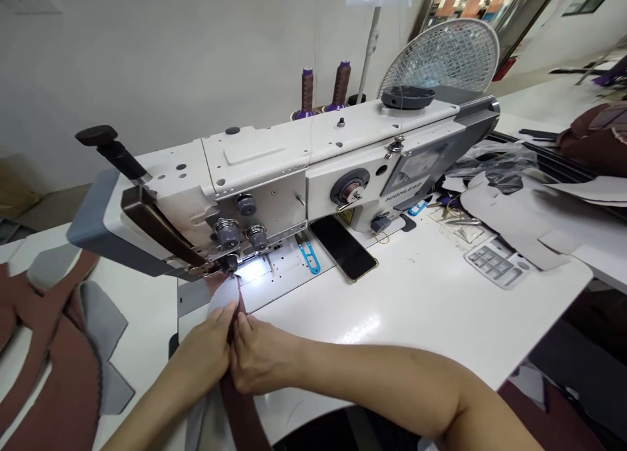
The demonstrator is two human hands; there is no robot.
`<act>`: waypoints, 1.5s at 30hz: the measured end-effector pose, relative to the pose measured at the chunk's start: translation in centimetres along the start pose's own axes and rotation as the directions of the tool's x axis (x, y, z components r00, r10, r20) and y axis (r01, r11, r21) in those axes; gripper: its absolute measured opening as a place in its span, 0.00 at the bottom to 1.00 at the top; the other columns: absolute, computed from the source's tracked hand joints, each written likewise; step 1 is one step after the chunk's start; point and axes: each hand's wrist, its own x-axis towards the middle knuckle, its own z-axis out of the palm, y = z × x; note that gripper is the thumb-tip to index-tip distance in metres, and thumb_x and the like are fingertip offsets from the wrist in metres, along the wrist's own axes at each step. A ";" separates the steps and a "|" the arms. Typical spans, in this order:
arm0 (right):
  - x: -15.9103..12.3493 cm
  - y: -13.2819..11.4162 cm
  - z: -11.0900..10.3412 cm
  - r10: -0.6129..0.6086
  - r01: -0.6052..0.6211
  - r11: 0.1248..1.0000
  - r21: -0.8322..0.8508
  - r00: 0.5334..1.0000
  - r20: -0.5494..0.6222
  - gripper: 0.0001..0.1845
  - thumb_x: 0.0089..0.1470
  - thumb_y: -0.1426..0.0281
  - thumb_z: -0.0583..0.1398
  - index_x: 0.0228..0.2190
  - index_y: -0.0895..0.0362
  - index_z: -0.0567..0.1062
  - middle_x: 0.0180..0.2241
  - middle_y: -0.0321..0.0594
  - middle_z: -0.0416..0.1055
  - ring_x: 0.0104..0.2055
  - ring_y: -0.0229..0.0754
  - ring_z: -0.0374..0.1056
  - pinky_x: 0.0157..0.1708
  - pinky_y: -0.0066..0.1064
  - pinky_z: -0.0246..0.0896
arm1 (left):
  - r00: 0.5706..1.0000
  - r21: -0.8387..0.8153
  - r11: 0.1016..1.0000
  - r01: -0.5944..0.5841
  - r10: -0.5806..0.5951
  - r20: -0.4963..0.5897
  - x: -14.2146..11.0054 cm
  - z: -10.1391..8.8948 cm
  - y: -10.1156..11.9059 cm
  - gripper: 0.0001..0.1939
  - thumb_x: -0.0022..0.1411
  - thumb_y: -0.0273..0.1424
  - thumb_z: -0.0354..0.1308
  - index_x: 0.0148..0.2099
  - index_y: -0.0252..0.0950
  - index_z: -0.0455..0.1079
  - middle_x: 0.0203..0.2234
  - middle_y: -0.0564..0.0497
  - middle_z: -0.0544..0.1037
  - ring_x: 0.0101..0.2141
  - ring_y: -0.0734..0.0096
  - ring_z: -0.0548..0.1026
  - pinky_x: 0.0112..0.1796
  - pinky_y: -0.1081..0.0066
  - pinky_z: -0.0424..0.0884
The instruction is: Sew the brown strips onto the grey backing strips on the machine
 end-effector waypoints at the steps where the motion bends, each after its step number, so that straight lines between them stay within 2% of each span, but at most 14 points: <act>1: 0.0 0.0 0.1 0.001 -0.001 1.000 -0.002 1.000 -0.007 0.13 0.52 0.76 0.54 0.32 0.72 0.76 0.36 0.67 0.75 0.37 0.59 0.74 0.45 0.55 0.65 | 1.000 -0.006 1.000 -0.002 0.002 -0.003 0.1 0.0 0.0 0.32 0.62 0.17 0.38 0.69 0.22 0.48 0.61 0.33 0.63 0.55 0.60 0.69 0.53 0.67 0.65; 12: 0.8 0.9 0.0 0.038 -0.037 0.999 0.004 0.994 -0.099 0.11 0.48 0.78 0.54 0.26 0.69 0.77 0.30 0.63 0.75 0.34 0.60 0.74 0.41 0.52 0.67 | 0.995 -0.089 0.994 -0.063 0.056 -0.085 1.5 0.1 -0.7 0.32 0.61 0.16 0.39 0.68 0.23 0.51 0.57 0.35 0.68 0.54 0.62 0.70 0.54 0.66 0.65; 19: 0.7 0.9 0.7 0.057 -0.060 0.997 -0.038 0.996 -0.074 0.13 0.51 0.78 0.53 0.31 0.71 0.77 0.35 0.66 0.75 0.38 0.59 0.74 0.42 0.53 0.66 | 0.990 -0.129 0.990 -0.058 0.040 -0.132 2.2 -0.1 -0.8 0.30 0.62 0.17 0.39 0.67 0.21 0.52 0.56 0.34 0.68 0.54 0.61 0.70 0.53 0.66 0.66; 24: 0.6 0.7 1.0 0.058 -0.061 0.998 -0.035 0.995 -0.077 0.12 0.51 0.78 0.54 0.32 0.72 0.76 0.35 0.68 0.75 0.38 0.59 0.74 0.41 0.53 0.67 | 0.985 -0.147 0.988 -0.052 0.026 -0.171 2.4 -0.3 -0.8 0.30 0.62 0.17 0.40 0.66 0.22 0.54 0.55 0.35 0.70 0.53 0.61 0.71 0.52 0.66 0.67; 31: 0.7 0.7 1.0 0.054 -0.058 0.997 -0.045 0.995 -0.081 0.11 0.50 0.77 0.54 0.30 0.69 0.76 0.33 0.64 0.76 0.36 0.59 0.74 0.42 0.53 0.67 | 0.988 -0.161 0.986 -0.036 0.010 -0.155 2.3 -0.6 -0.5 0.31 0.61 0.16 0.39 0.67 0.21 0.53 0.54 0.35 0.70 0.52 0.62 0.72 0.53 0.65 0.68; 36: 0.6 0.6 1.2 0.045 -0.047 0.998 -0.042 0.998 -0.033 0.12 0.51 0.76 0.55 0.32 0.69 0.77 0.33 0.62 0.76 0.37 0.59 0.74 0.43 0.55 0.66 | 0.988 -0.152 0.988 -0.035 0.011 -0.155 2.3 -0.6 -0.4 0.29 0.62 0.16 0.39 0.66 0.20 0.54 0.54 0.34 0.70 0.53 0.61 0.71 0.54 0.63 0.67; 41: 0.7 0.8 1.1 0.077 -0.080 0.996 -0.034 0.992 -0.101 0.12 0.49 0.77 0.54 0.30 0.69 0.77 0.33 0.63 0.76 0.37 0.60 0.74 0.43 0.53 0.66 | 0.985 -0.170 0.984 -0.045 0.016 -0.169 2.4 -0.4 -0.7 0.29 0.62 0.17 0.40 0.66 0.21 0.55 0.55 0.34 0.70 0.54 0.60 0.71 0.55 0.62 0.67; 45: 0.7 0.7 1.2 0.070 -0.074 0.997 -0.036 0.994 -0.088 0.13 0.50 0.78 0.54 0.31 0.70 0.78 0.34 0.64 0.76 0.39 0.62 0.74 0.45 0.55 0.65 | 0.986 -0.166 0.985 -0.043 0.016 -0.163 2.3 -0.4 -0.9 0.30 0.60 0.16 0.41 0.65 0.23 0.55 0.54 0.35 0.71 0.54 0.60 0.71 0.55 0.62 0.66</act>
